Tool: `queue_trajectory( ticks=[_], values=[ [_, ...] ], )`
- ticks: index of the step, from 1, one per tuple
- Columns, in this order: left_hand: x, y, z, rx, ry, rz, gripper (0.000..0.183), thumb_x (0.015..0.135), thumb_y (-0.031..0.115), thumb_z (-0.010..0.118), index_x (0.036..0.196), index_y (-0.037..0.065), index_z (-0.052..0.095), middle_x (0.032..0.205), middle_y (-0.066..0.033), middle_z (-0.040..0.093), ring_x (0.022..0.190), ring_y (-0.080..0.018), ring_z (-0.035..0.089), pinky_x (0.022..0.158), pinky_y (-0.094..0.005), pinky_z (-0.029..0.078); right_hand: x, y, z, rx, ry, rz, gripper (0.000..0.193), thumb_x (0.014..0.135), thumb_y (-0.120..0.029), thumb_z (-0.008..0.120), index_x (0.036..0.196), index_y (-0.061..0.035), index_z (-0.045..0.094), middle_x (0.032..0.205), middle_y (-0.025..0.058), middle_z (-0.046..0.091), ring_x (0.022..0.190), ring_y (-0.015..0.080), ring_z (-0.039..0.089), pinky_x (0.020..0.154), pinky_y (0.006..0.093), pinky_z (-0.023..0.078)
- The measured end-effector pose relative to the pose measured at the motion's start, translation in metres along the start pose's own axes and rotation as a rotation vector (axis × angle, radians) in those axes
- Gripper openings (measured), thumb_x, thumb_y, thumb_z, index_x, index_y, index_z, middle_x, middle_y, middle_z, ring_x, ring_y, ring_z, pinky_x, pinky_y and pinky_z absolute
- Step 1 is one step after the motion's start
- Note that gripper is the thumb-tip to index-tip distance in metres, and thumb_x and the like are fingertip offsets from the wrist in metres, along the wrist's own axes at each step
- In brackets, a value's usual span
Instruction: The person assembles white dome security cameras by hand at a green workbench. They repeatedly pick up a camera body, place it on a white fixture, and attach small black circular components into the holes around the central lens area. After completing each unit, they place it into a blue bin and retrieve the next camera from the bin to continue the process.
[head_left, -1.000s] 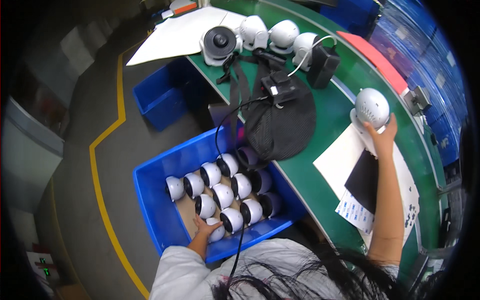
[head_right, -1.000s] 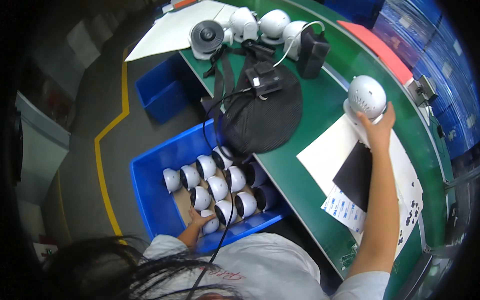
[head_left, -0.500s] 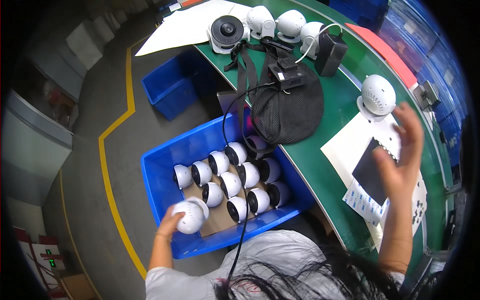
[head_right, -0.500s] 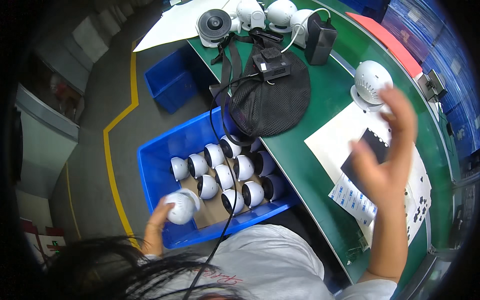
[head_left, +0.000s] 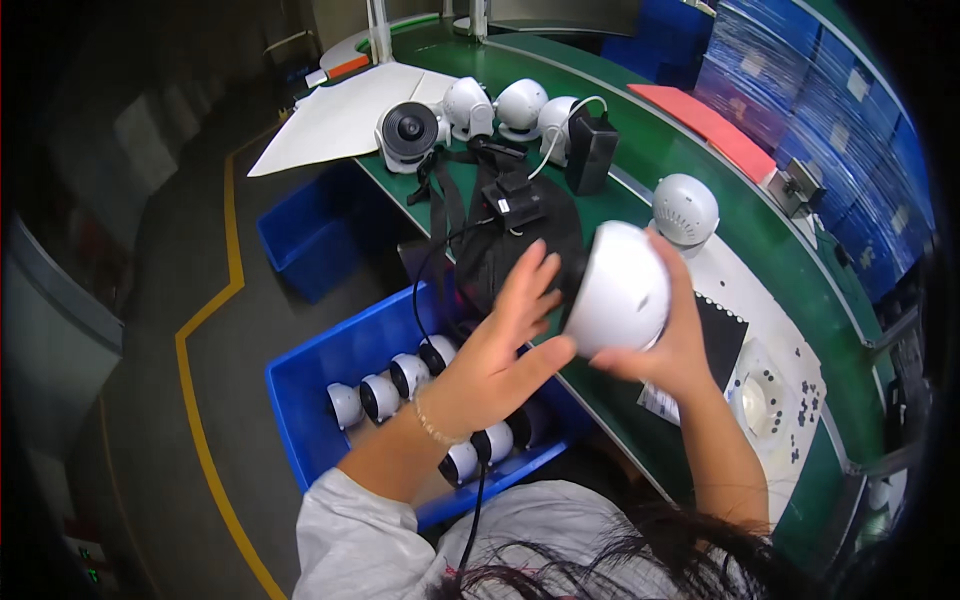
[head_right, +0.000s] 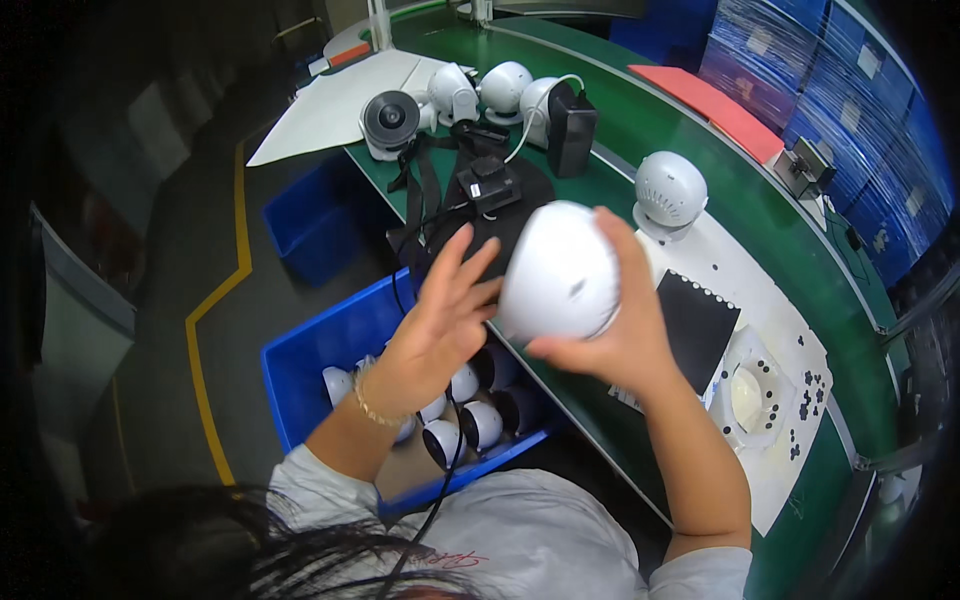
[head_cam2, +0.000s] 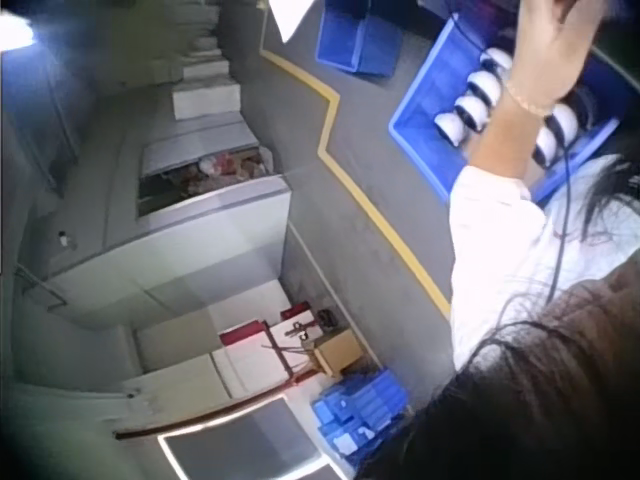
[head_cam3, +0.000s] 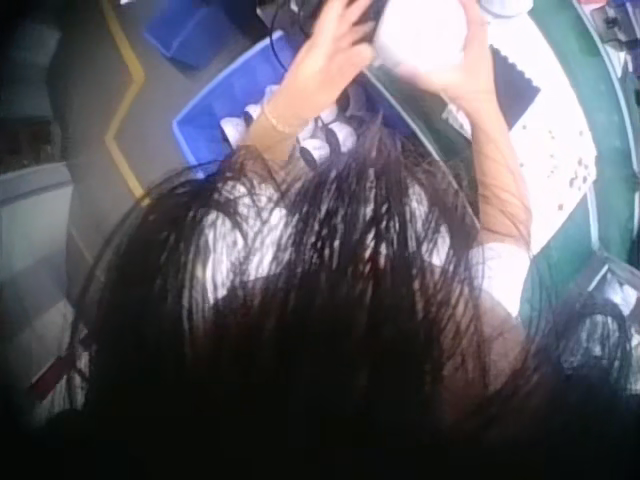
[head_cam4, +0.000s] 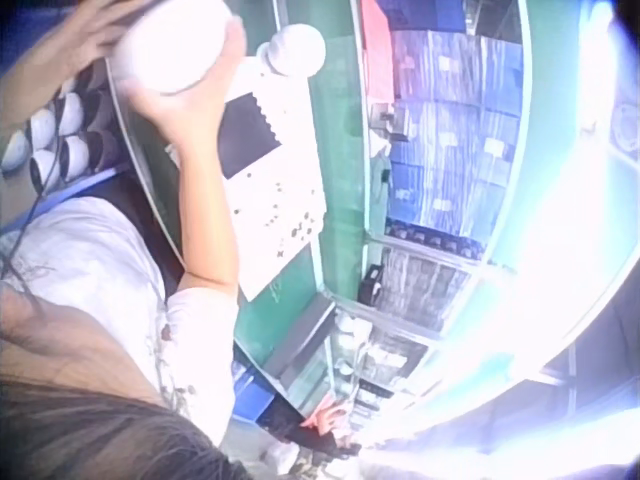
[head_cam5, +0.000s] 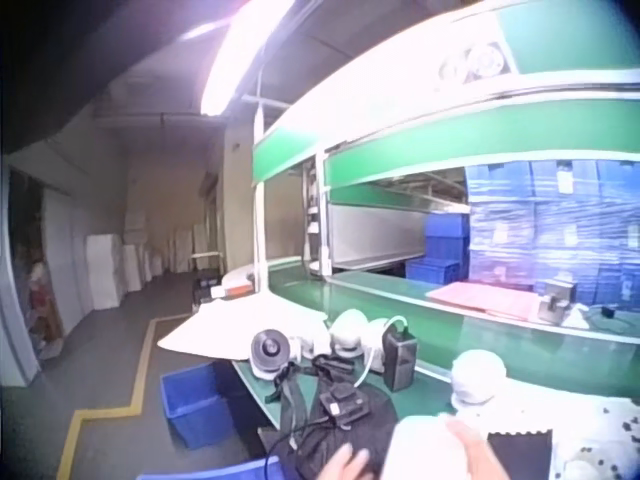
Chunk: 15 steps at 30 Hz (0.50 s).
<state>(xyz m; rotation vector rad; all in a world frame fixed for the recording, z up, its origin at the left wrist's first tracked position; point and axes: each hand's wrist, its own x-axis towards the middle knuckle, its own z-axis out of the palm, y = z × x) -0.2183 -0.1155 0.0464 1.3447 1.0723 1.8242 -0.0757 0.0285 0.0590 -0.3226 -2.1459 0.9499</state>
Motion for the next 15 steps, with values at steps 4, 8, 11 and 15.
queue_trajectory(
  ticks=[4, 8, 11, 15],
  values=[
    [-0.057, -0.067, -0.054, -0.075, 0.624, 0.015, 0.04, 0.085, 0.011, 0.05, 0.121, 0.002, 0.037, 0.123, -0.0181, 0.043, 0.108, -0.0253, 0.048, 0.09, -0.0328, 0.039, 0.01, 0.051, -0.032, 0.287, 0.421, 0.405, 0.094, 0.058, -0.032, 0.076, 0.131, -0.0064, 0.021, 0.122, 0.0176, 0.036, 0.113, 0.0288, 0.039, 0.094, 0.0383, 0.033],
    [-0.207, -0.196, -0.165, 0.409, 1.027, -0.42, 0.033, 0.077, 0.012, 0.057, 0.107, 0.003, 0.047, 0.107, -0.0115, 0.052, 0.096, -0.0191, 0.052, 0.078, -0.0292, 0.043, 0.015, 0.106, -0.041, 0.194, 0.445, 0.452, 0.094, 0.062, -0.035, 0.074, 0.132, -0.0048, 0.019, 0.124, 0.019, 0.034, 0.115, 0.0295, 0.037, 0.095, 0.038, 0.032],
    [-0.277, -0.267, -0.191, 0.824, 0.731, -0.802, 0.066, 0.063, 0.028, 0.072, 0.115, 0.0, 0.042, 0.112, -0.0171, 0.049, 0.103, -0.029, 0.048, 0.085, -0.0351, 0.041, 0.013, 0.112, -0.046, 0.145, 0.306, 0.498, 0.1, 0.061, -0.039, 0.073, 0.134, -0.0029, 0.014, 0.129, 0.0219, 0.027, 0.12, 0.0306, 0.031, 0.097, 0.0374, 0.03],
    [-0.249, -0.298, -0.154, 1.039, 0.552, -1.162, 0.106, 0.048, 0.04, 0.08, 0.13, 0.0, 0.026, 0.131, -0.0229, 0.029, 0.122, -0.0352, 0.027, 0.101, -0.0406, 0.027, -0.001, 0.111, -0.06, -0.115, 0.324, 0.364, 0.094, 0.066, -0.039, 0.068, 0.135, -0.0077, 0.013, 0.136, 0.0175, 0.02, 0.125, 0.0304, 0.025, 0.1, 0.0401, 0.023]
  ],
)
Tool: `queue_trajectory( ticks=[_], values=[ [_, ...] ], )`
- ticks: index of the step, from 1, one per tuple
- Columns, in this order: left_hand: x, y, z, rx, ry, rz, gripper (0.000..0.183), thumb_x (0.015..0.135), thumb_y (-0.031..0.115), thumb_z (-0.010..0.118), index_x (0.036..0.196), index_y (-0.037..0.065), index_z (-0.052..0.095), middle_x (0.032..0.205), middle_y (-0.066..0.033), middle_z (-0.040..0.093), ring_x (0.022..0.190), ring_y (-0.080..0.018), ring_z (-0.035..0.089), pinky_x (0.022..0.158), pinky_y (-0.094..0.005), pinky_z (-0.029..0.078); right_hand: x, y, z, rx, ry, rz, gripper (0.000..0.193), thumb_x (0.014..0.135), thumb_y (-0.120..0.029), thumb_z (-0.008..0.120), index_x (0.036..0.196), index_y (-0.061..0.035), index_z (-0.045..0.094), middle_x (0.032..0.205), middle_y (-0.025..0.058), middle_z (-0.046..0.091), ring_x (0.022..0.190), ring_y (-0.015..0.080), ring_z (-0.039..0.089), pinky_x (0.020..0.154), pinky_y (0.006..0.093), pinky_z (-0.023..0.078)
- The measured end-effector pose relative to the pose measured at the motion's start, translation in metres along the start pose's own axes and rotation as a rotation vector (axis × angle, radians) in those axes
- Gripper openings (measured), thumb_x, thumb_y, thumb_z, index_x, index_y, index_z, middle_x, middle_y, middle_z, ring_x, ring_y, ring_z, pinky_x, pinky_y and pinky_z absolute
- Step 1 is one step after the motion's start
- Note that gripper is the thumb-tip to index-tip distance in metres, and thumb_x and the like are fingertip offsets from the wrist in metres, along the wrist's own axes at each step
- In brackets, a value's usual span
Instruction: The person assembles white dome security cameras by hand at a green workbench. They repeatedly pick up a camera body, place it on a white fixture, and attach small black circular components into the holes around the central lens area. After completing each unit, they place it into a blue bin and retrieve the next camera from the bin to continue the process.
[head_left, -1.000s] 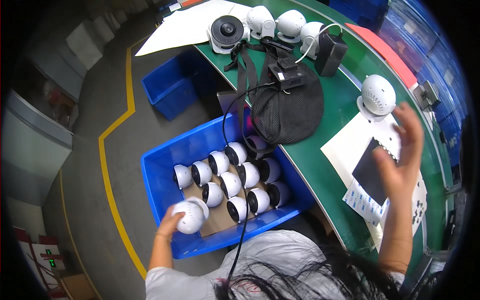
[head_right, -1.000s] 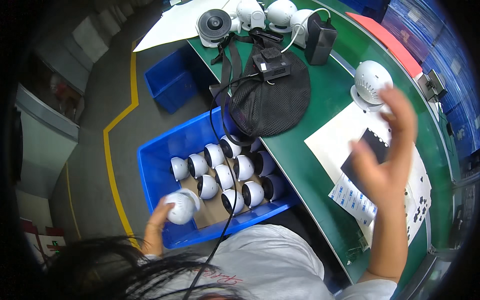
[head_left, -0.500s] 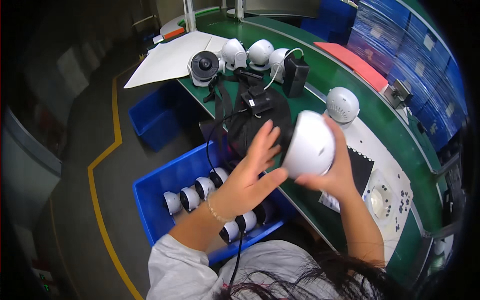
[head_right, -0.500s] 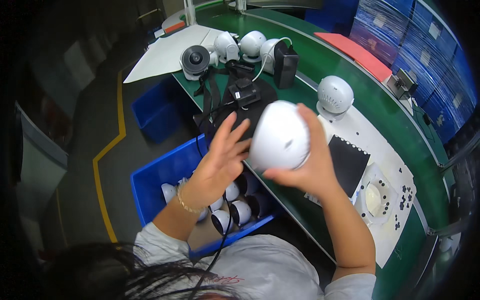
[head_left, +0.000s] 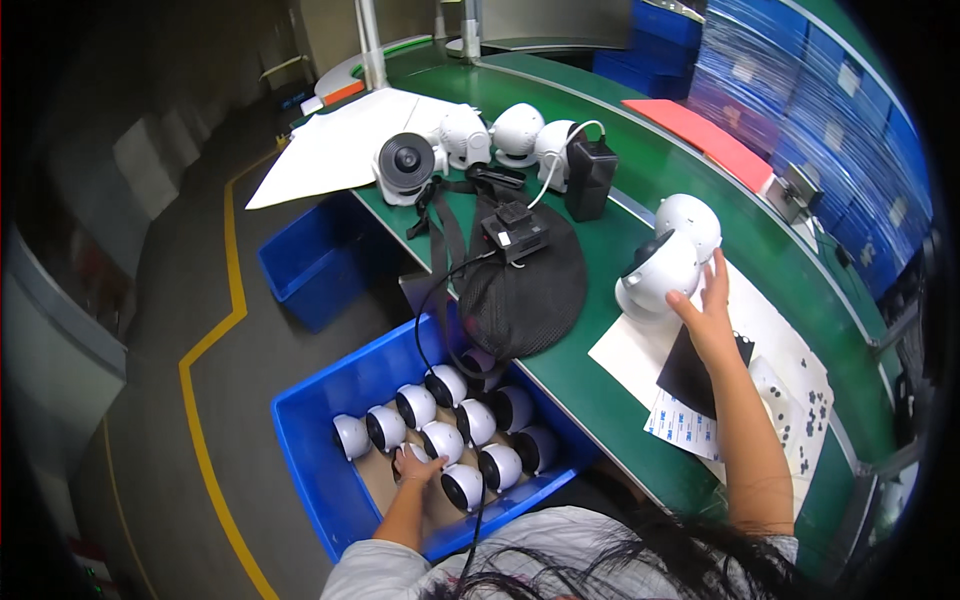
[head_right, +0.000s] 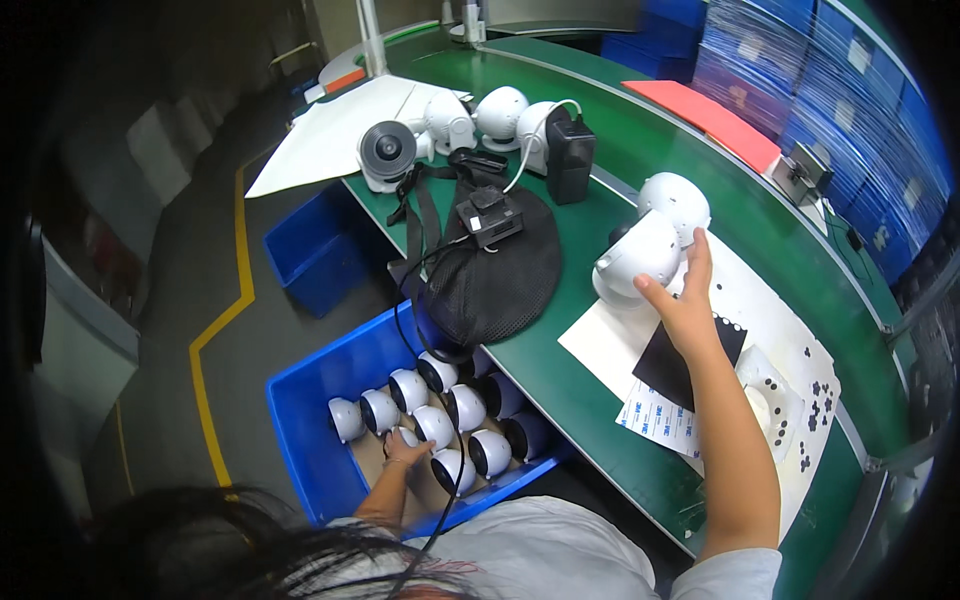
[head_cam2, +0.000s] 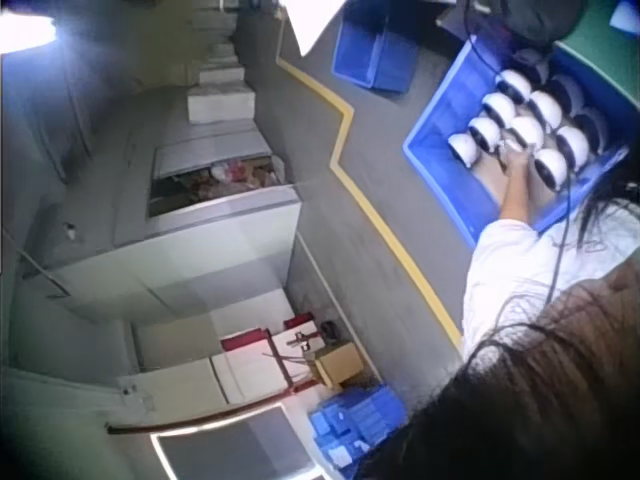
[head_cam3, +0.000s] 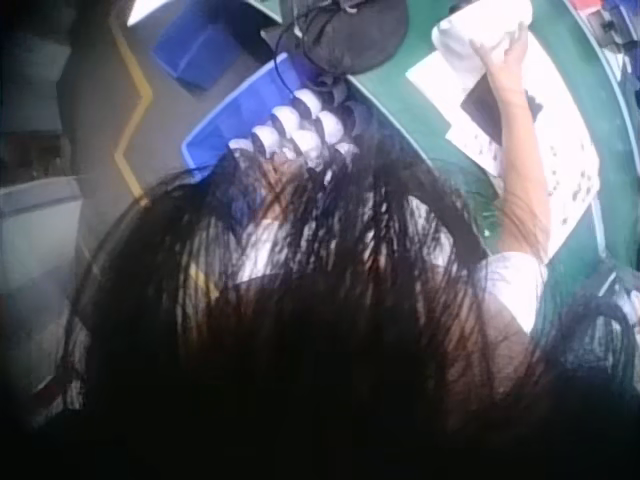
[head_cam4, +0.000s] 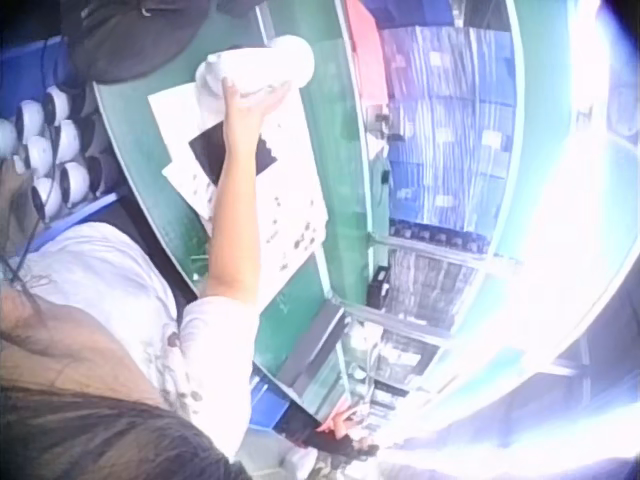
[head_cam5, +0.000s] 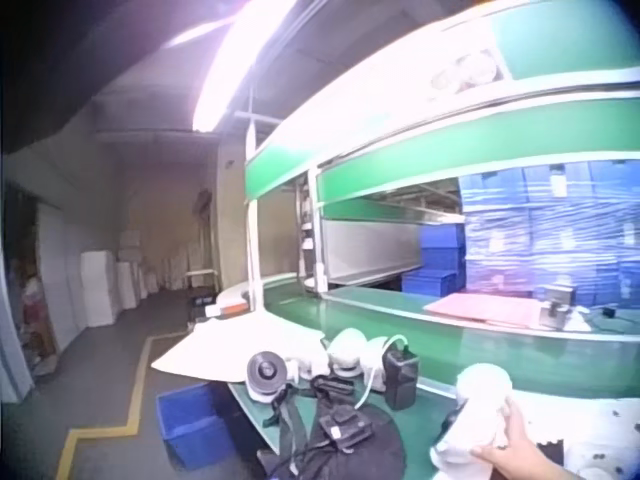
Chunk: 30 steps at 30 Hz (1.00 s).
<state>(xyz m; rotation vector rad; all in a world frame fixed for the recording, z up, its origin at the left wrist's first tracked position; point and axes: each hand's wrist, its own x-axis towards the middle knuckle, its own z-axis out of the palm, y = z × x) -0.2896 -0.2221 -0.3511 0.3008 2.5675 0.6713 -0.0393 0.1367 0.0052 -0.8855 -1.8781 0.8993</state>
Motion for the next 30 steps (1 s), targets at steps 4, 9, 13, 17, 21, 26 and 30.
queue_trajectory(
  ticks=[4, 9, 13, 17, 21, 26, 30],
  values=[
    [-0.02, 0.023, -0.007, 0.058, 0.11, -0.163, 0.111, 0.044, 0.04, 0.081, 0.131, 0.002, 0.023, 0.138, -0.0179, 0.017, 0.126, -0.0345, 0.018, 0.102, -0.0442, 0.025, -0.041, -0.065, -0.026, -0.083, 0.017, -0.205, 0.088, 0.067, -0.036, 0.068, 0.134, -0.0061, 0.019, 0.136, 0.0157, 0.021, 0.124, 0.0301, 0.027, 0.097, 0.0408, 0.028],
    [-0.005, -0.033, -0.003, 0.212, 0.081, -0.076, 0.111, 0.046, 0.033, 0.083, 0.134, 0.013, 0.018, 0.14, -0.0116, 0.017, 0.126, -0.0356, 0.021, 0.099, -0.0455, 0.031, -0.085, -0.078, -0.084, -0.271, -0.022, -0.275, 0.071, 0.067, -0.028, 0.068, 0.125, -0.0059, 0.035, 0.128, 0.0138, 0.034, 0.115, 0.0266, 0.038, 0.09, 0.0367, 0.035],
    [-0.026, 0.009, -0.049, 0.083, -0.05, -0.109, 0.093, 0.046, 0.027, 0.081, 0.123, 0.007, 0.033, 0.128, -0.016, 0.038, 0.115, -0.0328, 0.041, 0.092, -0.0395, 0.039, -0.1, -0.075, -0.104, -0.103, 0.008, -0.173, 0.054, 0.068, -0.016, 0.065, 0.117, -0.0054, 0.046, 0.115, 0.0115, 0.046, 0.104, 0.021, 0.048, 0.083, 0.031, 0.039],
    [-0.011, -0.076, -0.05, -0.15, 0.08, -0.167, 0.087, 0.047, 0.029, 0.081, 0.118, 0.003, 0.038, 0.119, -0.0187, 0.045, 0.108, -0.0317, 0.047, 0.09, -0.0393, 0.04, -0.116, -0.088, -0.129, -0.076, -0.039, -0.223, 0.053, 0.07, -0.026, 0.064, 0.113, -0.0012, 0.045, 0.113, 0.0117, 0.047, 0.101, 0.0218, 0.048, 0.085, 0.0327, 0.037],
    [-0.035, -0.082, -0.131, -0.642, 0.264, 0.143, 0.082, 0.062, 0.024, 0.073, 0.127, 0.001, 0.028, 0.123, -0.0174, 0.04, 0.113, -0.0269, 0.041, 0.094, -0.0377, 0.035, -0.125, -0.103, -0.148, 0.01, -0.341, -0.276, 0.042, 0.067, -0.018, 0.068, 0.104, -0.0019, 0.054, 0.099, 0.0118, 0.057, 0.096, 0.0229, 0.054, 0.081, 0.0315, 0.041],
    [-0.138, 0.154, -0.201, -1.046, -0.24, 0.632, 0.087, 0.062, 0.022, 0.074, 0.129, 0.002, 0.023, 0.126, -0.0154, 0.037, 0.116, -0.0259, 0.038, 0.096, -0.0383, 0.033, -0.137, -0.103, -0.12, 0.078, -0.719, -0.28, 0.081, 0.064, -0.033, 0.075, 0.125, -0.001, 0.033, 0.124, 0.0189, 0.038, 0.114, 0.0297, 0.04, 0.094, 0.0366, 0.033],
    [-0.23, 0.291, -0.154, -1.035, -0.901, 0.875, 0.091, 0.063, 0.021, 0.075, 0.131, 0.002, 0.018, 0.128, -0.0139, 0.035, 0.118, -0.0251, 0.036, 0.097, -0.0388, 0.031, -0.159, -0.089, -0.092, 0.506, -0.616, -0.257, 0.121, 0.056, -0.039, 0.079, 0.134, -0.0035, -0.007, 0.138, 0.0222, 0.009, 0.128, 0.0336, 0.016, 0.104, 0.0391, 0.016]
  ],
)
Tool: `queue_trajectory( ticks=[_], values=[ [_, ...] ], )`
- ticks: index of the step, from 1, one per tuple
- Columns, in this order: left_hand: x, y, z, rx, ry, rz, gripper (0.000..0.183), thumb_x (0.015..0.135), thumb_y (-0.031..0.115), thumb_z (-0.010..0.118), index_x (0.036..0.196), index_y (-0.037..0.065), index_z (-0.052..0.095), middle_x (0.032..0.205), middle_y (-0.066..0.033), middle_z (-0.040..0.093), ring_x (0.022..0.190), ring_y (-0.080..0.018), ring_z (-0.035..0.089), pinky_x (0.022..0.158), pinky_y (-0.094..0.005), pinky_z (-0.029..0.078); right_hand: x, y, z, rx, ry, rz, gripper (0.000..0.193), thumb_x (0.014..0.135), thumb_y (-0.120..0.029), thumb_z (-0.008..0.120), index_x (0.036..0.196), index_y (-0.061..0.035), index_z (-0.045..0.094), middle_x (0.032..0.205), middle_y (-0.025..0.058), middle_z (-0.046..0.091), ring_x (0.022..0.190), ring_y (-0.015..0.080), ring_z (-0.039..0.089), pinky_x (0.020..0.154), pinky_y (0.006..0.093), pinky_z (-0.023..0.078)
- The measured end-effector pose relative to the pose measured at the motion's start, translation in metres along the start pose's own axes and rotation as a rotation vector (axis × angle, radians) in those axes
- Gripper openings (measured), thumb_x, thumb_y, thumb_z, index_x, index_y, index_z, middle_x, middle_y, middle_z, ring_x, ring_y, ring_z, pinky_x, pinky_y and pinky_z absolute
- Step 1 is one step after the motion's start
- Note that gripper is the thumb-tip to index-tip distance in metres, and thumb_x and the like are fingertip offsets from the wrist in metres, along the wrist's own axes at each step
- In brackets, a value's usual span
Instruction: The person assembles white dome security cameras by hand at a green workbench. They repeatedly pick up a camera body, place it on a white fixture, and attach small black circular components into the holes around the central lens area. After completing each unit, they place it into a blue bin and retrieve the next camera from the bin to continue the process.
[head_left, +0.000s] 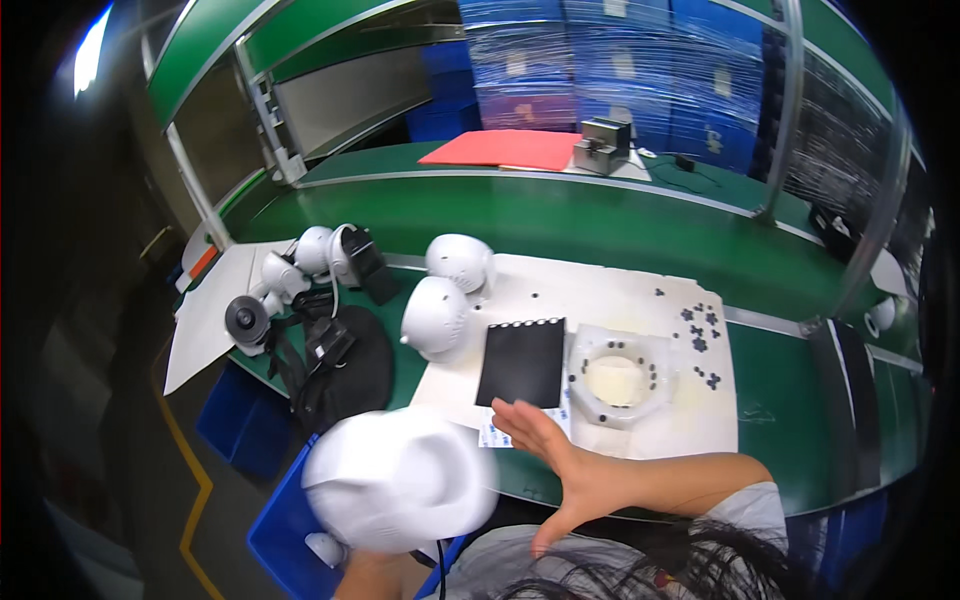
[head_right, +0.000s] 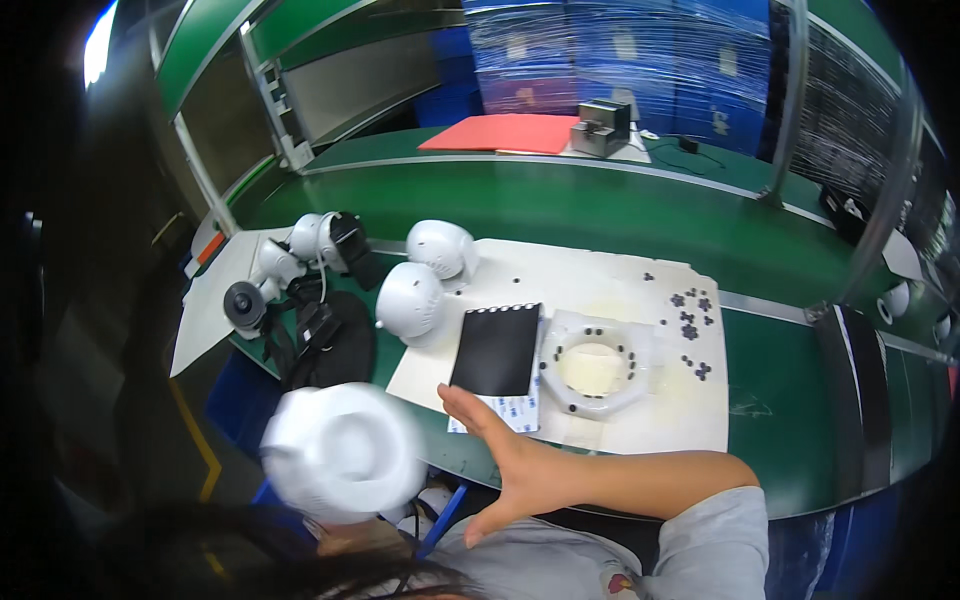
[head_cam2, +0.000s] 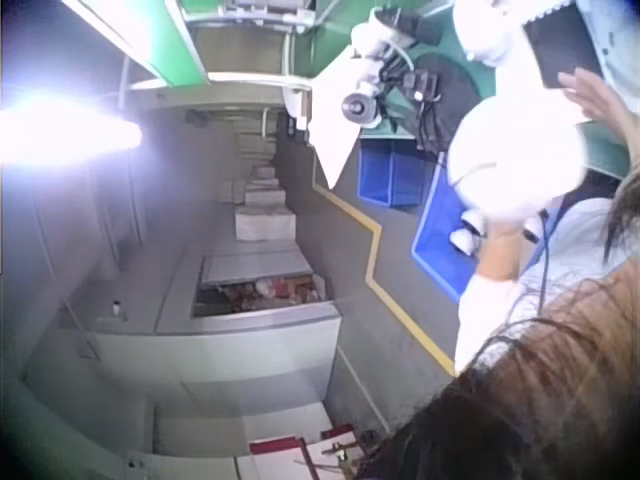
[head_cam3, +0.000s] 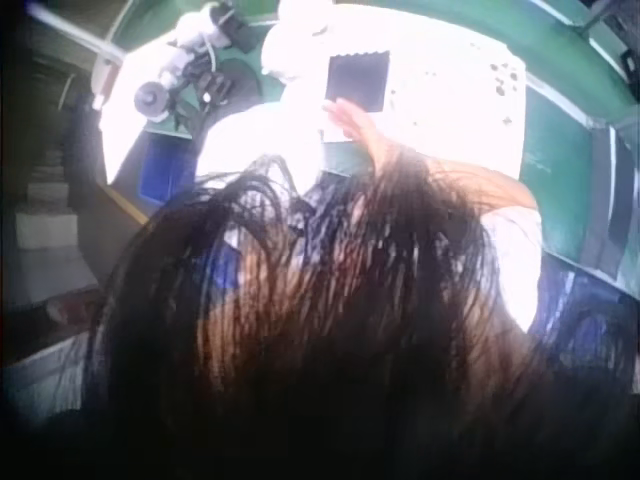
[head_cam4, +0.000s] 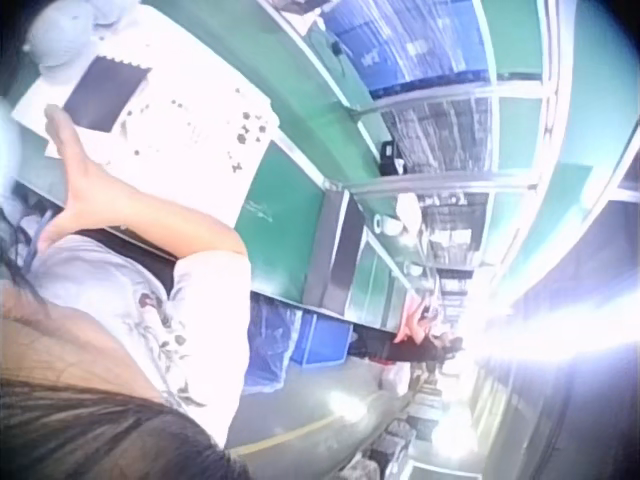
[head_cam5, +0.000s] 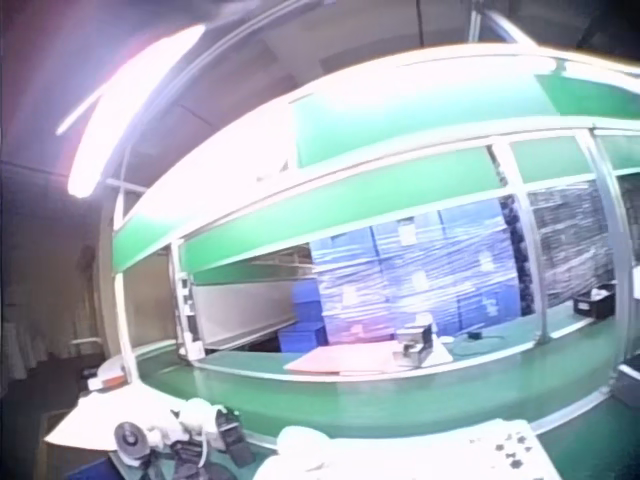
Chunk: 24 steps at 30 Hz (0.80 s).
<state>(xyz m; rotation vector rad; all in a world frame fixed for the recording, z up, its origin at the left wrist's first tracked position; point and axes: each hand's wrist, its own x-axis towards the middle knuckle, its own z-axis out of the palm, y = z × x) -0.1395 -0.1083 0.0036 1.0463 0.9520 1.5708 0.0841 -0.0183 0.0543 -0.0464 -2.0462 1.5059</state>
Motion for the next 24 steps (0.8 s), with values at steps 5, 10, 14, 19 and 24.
queue_trajectory(
  ticks=[5, 10, 14, 19, 24],
  values=[
    [0.063, -0.033, 0.101, 0.004, -0.52, -0.107, 0.097, 0.063, 0.02, 0.077, 0.134, 0.003, 0.013, 0.13, -0.012, 0.032, 0.12, -0.0241, 0.033, 0.098, -0.0393, 0.029, -0.052, 0.001, -0.063, -0.246, 0.558, -0.119, 0.128, 0.044, -0.041, 0.084, 0.132, -0.0021, 0.001, 0.133, 0.0164, 0.02, 0.124, 0.0281, 0.025, 0.101, 0.0394, 0.022],
    [0.156, -0.044, 0.091, 0.837, -0.464, 0.297, 0.059, 0.076, 0.024, 0.063, 0.124, 0.001, 0.038, 0.126, -0.0203, 0.04, 0.117, -0.0343, 0.038, 0.099, -0.0383, 0.029, -0.087, -0.004, -0.13, -0.509, 0.53, -0.103, 0.126, 0.043, -0.021, 0.085, 0.132, -0.0086, -0.004, 0.127, 0.0159, 0.032, 0.117, 0.0279, 0.038, 0.098, 0.0401, 0.029],
    [0.209, -0.084, 0.079, 1.197, -0.367, 0.448, 0.045, 0.079, 0.019, 0.056, 0.119, 0.004, 0.044, 0.122, -0.0196, 0.043, 0.114, -0.0349, 0.039, 0.097, -0.0385, 0.03, -0.094, 0.017, -0.151, -0.588, 0.453, 0.115, 0.121, 0.044, -0.014, 0.083, 0.133, -0.0094, 0.001, 0.126, 0.0146, 0.036, 0.118, 0.0289, 0.037, 0.099, 0.0387, 0.029],
    [0.208, -0.059, 0.091, 1.347, -0.433, 0.4, 0.031, 0.074, 0.015, 0.061, 0.102, 0.003, 0.055, 0.096, -0.0159, 0.055, 0.091, -0.0322, 0.052, 0.079, -0.037, 0.042, -0.086, 0.027, -0.153, -0.416, 0.407, 0.39, 0.11, 0.044, -0.014, 0.082, 0.132, -0.004, 0.017, 0.124, 0.0142, 0.039, 0.119, 0.0253, 0.037, 0.099, 0.0335, 0.029],
    [0.179, 0.016, 0.103, 1.31, -0.461, 0.519, 0.016, 0.073, 0.014, 0.061, 0.086, 0.004, 0.06, 0.078, -0.0119, 0.055, 0.075, -0.0294, 0.054, 0.065, -0.0367, 0.043, -0.1, 0.01, -0.167, -0.558, 0.374, 0.415, 0.095, 0.053, -0.02, 0.077, 0.13, -0.0037, 0.025, 0.126, 0.0107, 0.039, 0.117, 0.0252, 0.038, 0.099, 0.0342, 0.028]
  ],
)
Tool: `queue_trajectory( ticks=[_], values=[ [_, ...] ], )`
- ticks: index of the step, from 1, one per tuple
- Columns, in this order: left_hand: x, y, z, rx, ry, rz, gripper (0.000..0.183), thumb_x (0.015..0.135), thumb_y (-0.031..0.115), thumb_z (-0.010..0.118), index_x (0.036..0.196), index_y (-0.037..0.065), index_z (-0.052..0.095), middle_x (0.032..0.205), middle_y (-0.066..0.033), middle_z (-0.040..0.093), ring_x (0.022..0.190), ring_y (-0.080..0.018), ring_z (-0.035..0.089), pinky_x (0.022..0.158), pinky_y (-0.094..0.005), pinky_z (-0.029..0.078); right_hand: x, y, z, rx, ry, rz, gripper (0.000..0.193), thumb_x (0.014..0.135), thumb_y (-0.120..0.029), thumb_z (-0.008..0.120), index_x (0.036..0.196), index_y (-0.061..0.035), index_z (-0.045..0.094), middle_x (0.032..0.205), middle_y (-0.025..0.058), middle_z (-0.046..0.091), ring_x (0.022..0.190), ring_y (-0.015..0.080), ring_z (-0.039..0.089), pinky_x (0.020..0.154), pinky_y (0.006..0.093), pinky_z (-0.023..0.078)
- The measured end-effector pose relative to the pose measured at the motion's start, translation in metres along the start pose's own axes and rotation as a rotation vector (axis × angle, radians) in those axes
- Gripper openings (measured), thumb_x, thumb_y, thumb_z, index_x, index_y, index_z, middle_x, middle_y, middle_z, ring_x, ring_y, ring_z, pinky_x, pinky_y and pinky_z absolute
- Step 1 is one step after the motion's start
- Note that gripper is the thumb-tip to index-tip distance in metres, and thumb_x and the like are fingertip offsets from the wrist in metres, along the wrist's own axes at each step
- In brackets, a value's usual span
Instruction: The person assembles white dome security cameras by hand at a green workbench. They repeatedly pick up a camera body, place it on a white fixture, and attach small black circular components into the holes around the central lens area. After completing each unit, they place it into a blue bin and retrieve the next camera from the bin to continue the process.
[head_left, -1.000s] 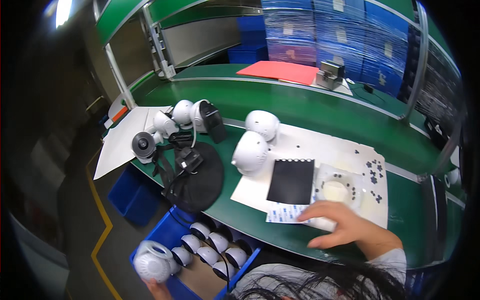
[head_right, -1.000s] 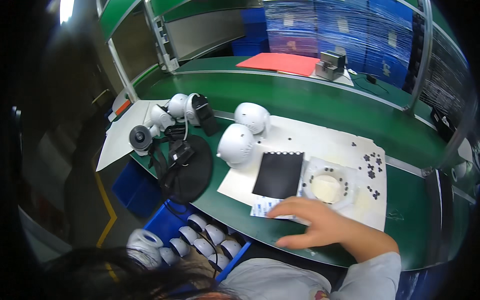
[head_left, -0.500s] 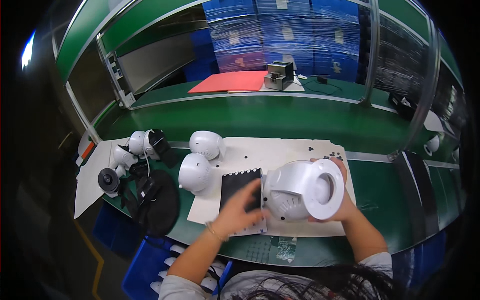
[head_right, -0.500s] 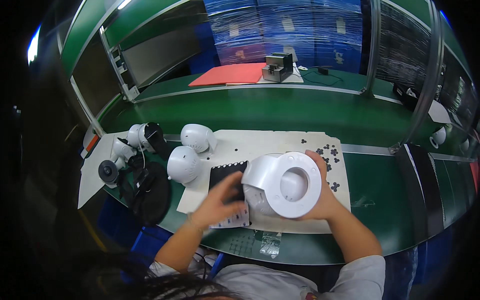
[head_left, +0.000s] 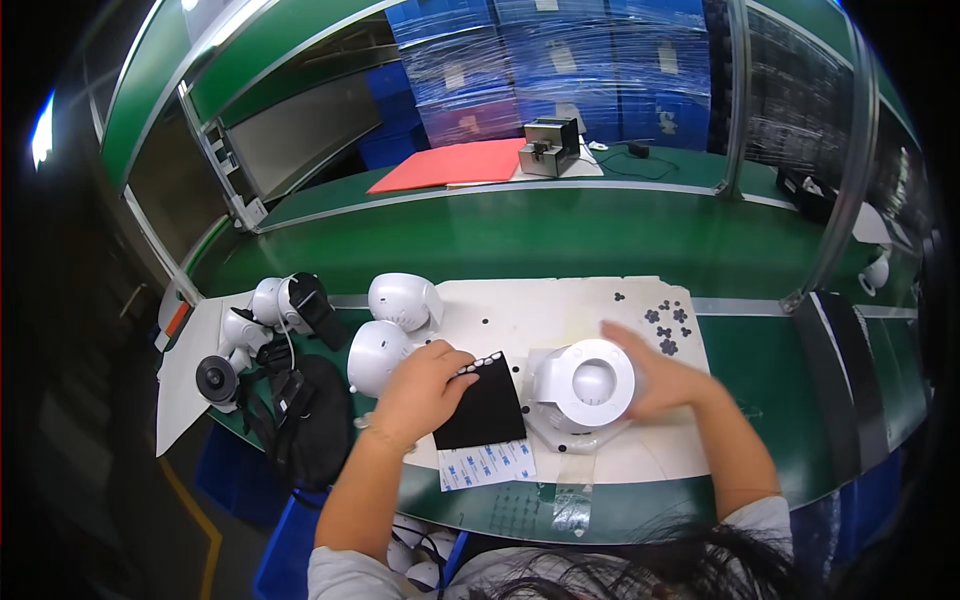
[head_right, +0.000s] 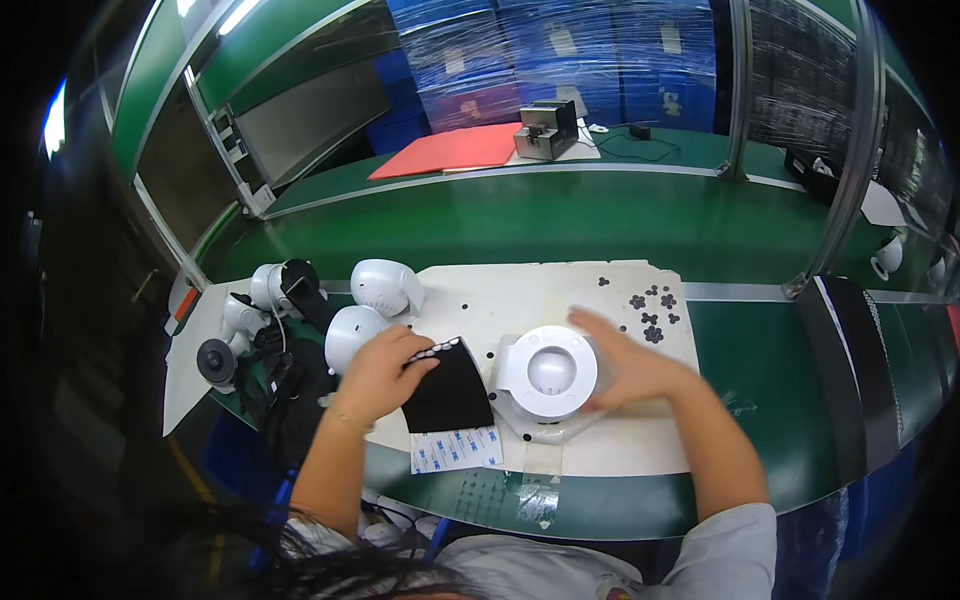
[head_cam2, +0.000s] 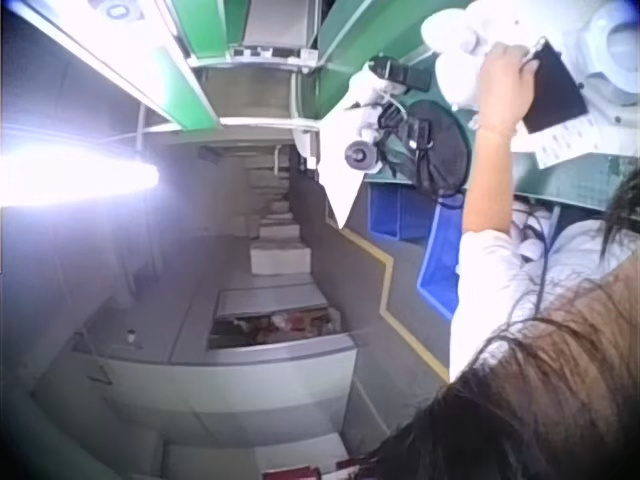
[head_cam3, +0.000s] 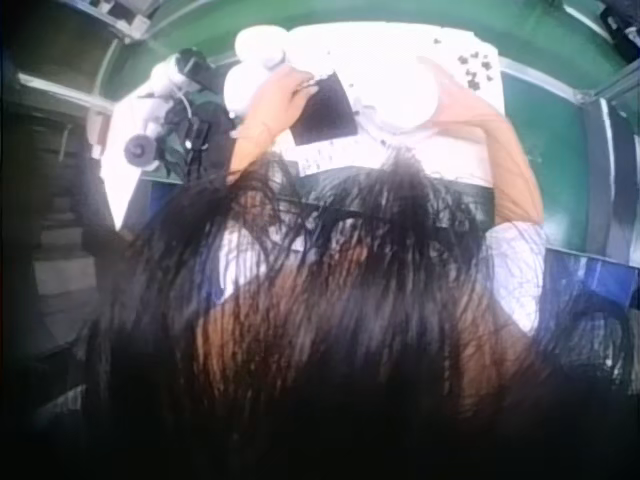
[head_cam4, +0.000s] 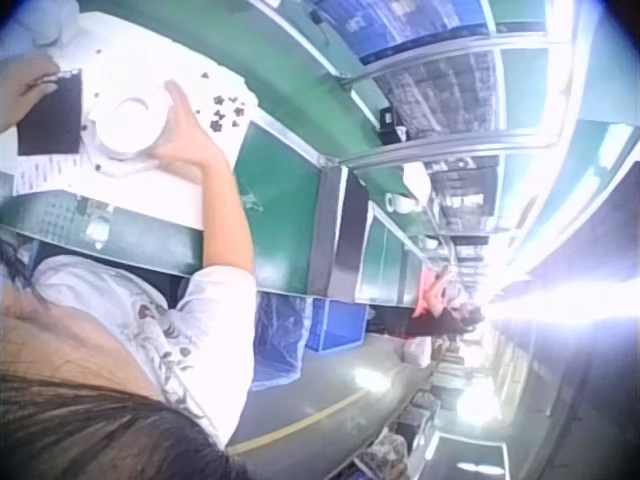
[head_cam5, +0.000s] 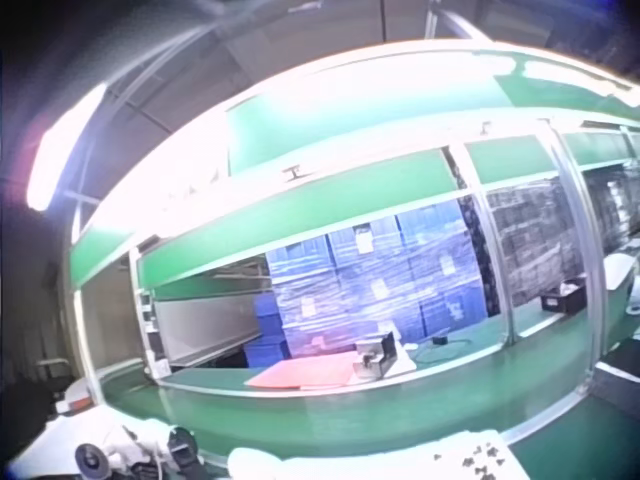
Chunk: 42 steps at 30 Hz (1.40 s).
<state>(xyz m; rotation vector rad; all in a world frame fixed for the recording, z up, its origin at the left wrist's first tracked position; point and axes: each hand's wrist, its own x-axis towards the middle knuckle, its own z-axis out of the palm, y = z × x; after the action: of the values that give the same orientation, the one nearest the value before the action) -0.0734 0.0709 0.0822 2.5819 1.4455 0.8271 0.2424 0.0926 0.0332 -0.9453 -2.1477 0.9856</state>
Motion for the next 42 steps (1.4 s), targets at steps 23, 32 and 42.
queue_trajectory(
  ticks=[23, 32, 42],
  values=[
    [-0.075, 0.077, 0.026, -1.154, 0.146, -0.455, 0.052, 0.065, 0.002, 0.073, 0.11, 0.001, 0.046, 0.087, -0.0069, 0.056, 0.077, -0.0096, 0.053, 0.069, -0.0241, 0.044, -0.039, -0.073, 0.075, 0.51, 0.358, -0.051, 0.032, 0.081, -0.005, 0.057, 0.11, -0.0052, 0.044, 0.091, 0.0077, 0.054, 0.081, 0.0112, 0.055, 0.072, 0.0237, 0.045],
    [-0.066, 0.054, 0.062, -0.974, 0.346, -0.331, 0.014, 0.073, 0.006, 0.067, 0.077, -0.001, 0.055, 0.06, -0.001, 0.055, 0.053, -0.0055, 0.045, 0.05, -0.0197, 0.038, -0.043, -0.067, 0.041, 0.219, 0.307, 0.004, 0.024, 0.079, -0.008, 0.06, 0.103, -0.0037, 0.054, 0.082, 0.008, 0.062, 0.076, 0.0142, 0.061, 0.071, 0.0261, 0.048],
    [-0.071, 0.054, 0.072, -0.783, 0.361, -0.333, 0.021, 0.074, 0.013, 0.069, 0.077, -0.001, 0.054, 0.06, -0.0057, 0.057, 0.054, -0.0098, 0.05, 0.051, -0.022, 0.042, -0.038, -0.069, 0.036, -0.084, 0.286, -0.063, 0.023, 0.075, -0.015, 0.065, 0.096, -0.0065, 0.059, 0.082, 0.0066, 0.062, 0.073, 0.0196, 0.06, 0.062, 0.0276, 0.046]
  ],
)
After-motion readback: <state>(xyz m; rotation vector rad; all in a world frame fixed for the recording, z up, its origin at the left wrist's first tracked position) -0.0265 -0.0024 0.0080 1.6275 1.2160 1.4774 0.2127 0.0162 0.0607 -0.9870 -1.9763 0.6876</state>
